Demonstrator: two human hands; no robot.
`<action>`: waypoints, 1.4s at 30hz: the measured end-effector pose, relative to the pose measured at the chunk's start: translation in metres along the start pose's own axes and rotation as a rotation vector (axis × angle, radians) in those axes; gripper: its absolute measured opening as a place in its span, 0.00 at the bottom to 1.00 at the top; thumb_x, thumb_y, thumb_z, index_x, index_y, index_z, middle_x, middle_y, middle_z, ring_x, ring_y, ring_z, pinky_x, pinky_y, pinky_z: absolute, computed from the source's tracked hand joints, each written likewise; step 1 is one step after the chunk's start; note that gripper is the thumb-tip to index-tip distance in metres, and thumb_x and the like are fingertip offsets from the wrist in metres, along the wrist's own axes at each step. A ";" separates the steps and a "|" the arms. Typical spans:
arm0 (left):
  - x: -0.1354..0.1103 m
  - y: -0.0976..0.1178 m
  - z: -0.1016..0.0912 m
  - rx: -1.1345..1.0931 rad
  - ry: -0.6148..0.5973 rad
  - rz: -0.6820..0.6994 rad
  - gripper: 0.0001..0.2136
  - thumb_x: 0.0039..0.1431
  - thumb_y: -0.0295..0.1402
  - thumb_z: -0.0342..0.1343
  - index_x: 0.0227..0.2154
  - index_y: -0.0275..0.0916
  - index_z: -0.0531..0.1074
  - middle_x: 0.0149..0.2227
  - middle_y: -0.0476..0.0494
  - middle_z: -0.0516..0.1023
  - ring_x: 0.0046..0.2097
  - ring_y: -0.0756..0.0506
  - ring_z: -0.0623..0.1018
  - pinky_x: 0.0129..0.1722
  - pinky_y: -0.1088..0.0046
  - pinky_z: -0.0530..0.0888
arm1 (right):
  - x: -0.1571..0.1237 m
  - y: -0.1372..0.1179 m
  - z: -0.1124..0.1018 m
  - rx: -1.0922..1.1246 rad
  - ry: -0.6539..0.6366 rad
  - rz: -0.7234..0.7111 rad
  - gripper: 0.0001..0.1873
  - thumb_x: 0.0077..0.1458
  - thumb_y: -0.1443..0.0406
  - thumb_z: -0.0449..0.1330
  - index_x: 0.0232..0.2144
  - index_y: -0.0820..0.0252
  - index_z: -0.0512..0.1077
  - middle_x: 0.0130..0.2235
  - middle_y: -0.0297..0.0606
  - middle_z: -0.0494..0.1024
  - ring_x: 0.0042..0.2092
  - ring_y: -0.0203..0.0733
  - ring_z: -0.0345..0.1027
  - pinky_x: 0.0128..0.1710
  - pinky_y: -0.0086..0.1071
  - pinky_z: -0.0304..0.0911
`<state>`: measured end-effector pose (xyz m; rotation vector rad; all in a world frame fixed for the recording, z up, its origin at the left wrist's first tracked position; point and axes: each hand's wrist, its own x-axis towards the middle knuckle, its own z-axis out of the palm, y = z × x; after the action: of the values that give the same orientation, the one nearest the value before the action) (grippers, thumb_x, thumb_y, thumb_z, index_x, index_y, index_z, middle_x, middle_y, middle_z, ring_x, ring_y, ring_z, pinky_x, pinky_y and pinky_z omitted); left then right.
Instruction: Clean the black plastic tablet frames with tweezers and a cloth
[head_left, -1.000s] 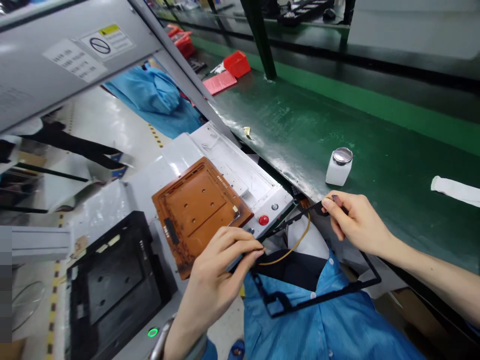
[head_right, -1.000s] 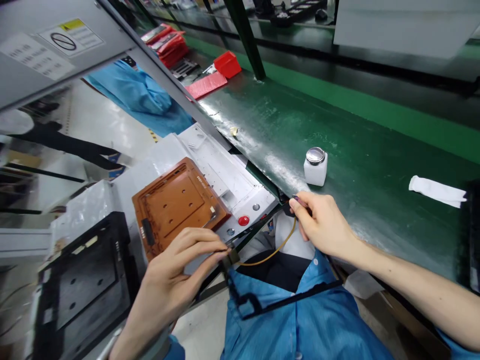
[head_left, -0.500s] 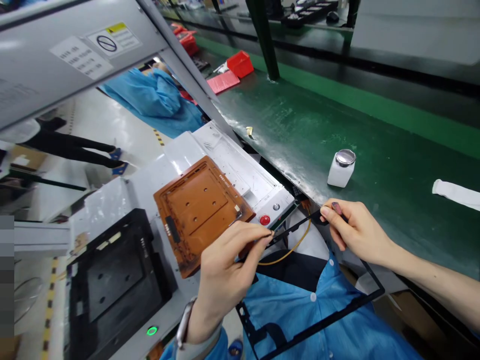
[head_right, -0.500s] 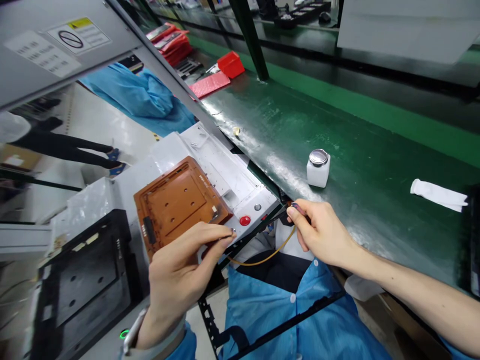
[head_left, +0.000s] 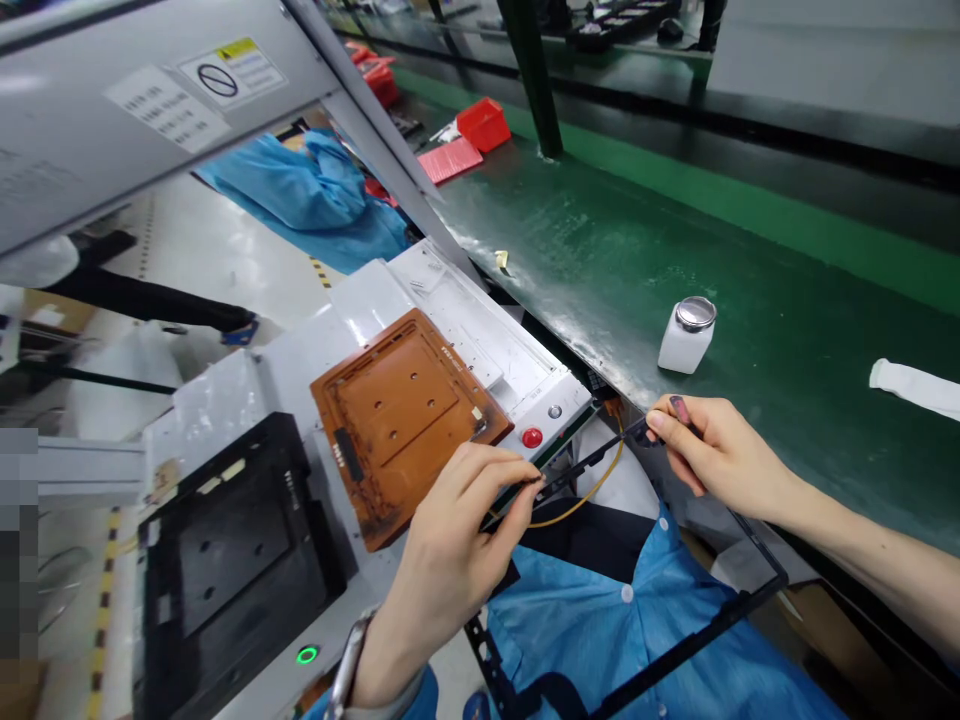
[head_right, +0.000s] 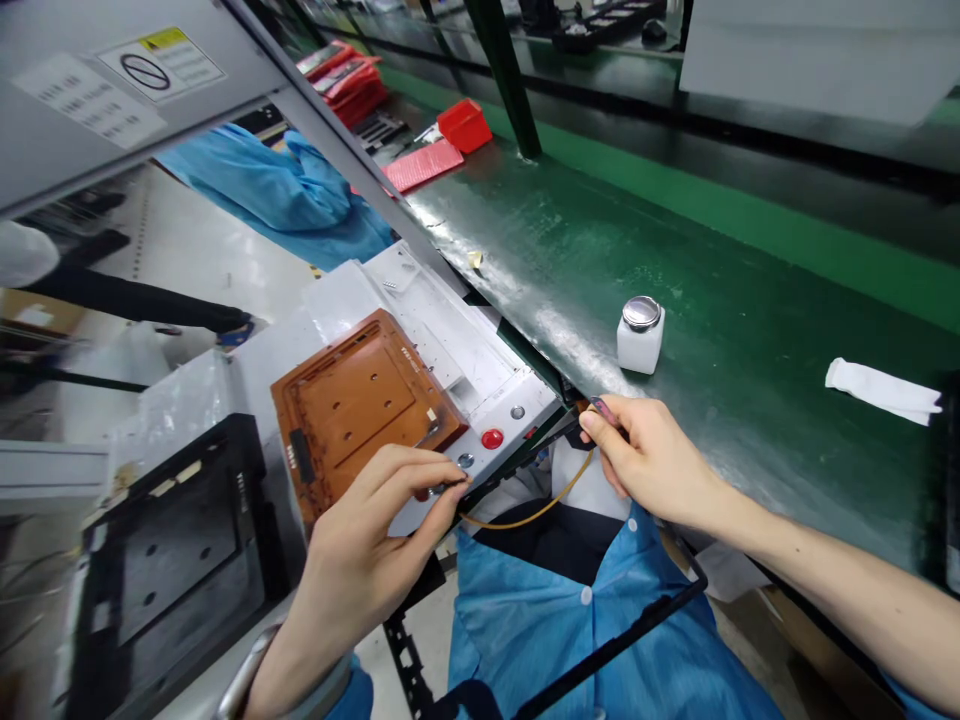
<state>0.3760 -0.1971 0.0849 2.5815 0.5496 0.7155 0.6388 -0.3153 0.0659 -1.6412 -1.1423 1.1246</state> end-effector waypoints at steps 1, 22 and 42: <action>0.000 -0.001 0.001 -0.045 -0.007 -0.035 0.07 0.72 0.21 0.58 0.43 0.41 0.73 0.41 0.46 0.77 0.42 0.48 0.78 0.46 0.74 0.74 | 0.000 0.000 0.000 0.003 -0.017 0.004 0.18 0.73 0.53 0.50 0.32 0.53 0.67 0.13 0.23 0.66 0.15 0.34 0.53 0.21 0.30 0.53; 0.005 -0.007 0.027 -0.663 -0.142 -0.277 0.05 0.70 0.30 0.64 0.36 0.41 0.82 0.35 0.44 0.84 0.35 0.47 0.82 0.35 0.74 0.77 | -0.003 -0.004 0.006 -0.200 -0.098 -0.082 0.19 0.73 0.58 0.51 0.27 0.53 0.62 0.16 0.27 0.67 0.18 0.35 0.59 0.22 0.31 0.50; -0.004 -0.038 0.009 -0.900 0.106 -0.583 0.15 0.57 0.46 0.77 0.29 0.39 0.84 0.30 0.44 0.83 0.33 0.49 0.80 0.34 0.77 0.77 | 0.027 0.033 0.004 0.763 -0.274 0.081 0.25 0.68 0.47 0.65 0.45 0.65 0.85 0.41 0.48 0.88 0.37 0.39 0.77 0.34 0.29 0.65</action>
<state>0.3679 -0.1694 0.0582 1.4643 0.7464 0.6749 0.6476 -0.2969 0.0281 -0.9609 -0.6654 1.6193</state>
